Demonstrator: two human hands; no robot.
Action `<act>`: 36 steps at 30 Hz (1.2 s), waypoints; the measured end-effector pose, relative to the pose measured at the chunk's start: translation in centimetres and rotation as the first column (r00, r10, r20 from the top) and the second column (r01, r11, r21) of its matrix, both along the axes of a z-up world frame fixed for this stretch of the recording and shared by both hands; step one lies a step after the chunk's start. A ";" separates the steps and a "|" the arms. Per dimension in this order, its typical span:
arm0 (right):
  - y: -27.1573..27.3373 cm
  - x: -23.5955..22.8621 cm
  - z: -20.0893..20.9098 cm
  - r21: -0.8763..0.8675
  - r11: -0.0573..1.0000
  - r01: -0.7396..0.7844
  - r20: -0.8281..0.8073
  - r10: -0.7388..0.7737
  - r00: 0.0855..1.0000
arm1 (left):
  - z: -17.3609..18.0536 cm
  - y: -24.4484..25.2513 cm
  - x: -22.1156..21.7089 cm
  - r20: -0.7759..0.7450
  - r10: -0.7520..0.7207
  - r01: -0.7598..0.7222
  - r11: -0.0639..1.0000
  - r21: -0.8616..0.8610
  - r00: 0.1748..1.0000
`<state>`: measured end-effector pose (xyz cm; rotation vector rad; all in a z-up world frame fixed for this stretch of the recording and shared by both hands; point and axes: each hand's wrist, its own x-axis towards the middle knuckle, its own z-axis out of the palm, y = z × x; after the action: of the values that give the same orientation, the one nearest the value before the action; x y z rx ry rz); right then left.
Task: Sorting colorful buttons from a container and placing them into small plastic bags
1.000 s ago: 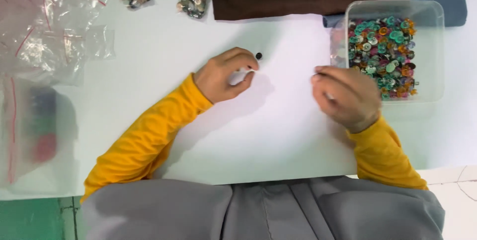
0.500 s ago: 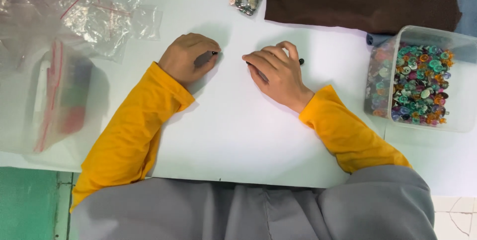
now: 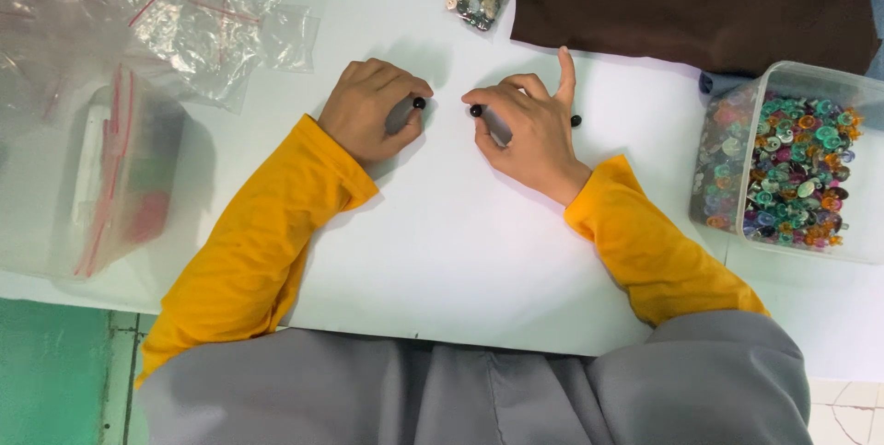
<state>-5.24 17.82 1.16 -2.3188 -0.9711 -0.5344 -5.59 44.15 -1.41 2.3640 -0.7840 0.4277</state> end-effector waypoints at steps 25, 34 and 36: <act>-6.3 -0.8 0.1 -0.090 0.987 0.134 0.070 -0.128 0.989 | -0.7 -0.1 -0.2 0.069 0.003 -0.012 0.992 0.129 0.998; -10.2 -1.5 -2.1 -0.180 0.955 0.237 0.057 -0.230 0.971 | -1.2 -0.2 0.0 0.086 0.029 -0.040 0.991 0.125 0.996; -10.1 -1.7 -2.0 -0.175 0.957 0.231 0.044 -0.227 0.973 | -1.4 -0.1 0.0 0.075 0.025 -0.036 0.988 0.149 0.997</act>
<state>-6.91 7.77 -0.84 -2.6123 -0.7932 -0.5889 -5.56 44.08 -2.81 2.5149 -0.8399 0.4853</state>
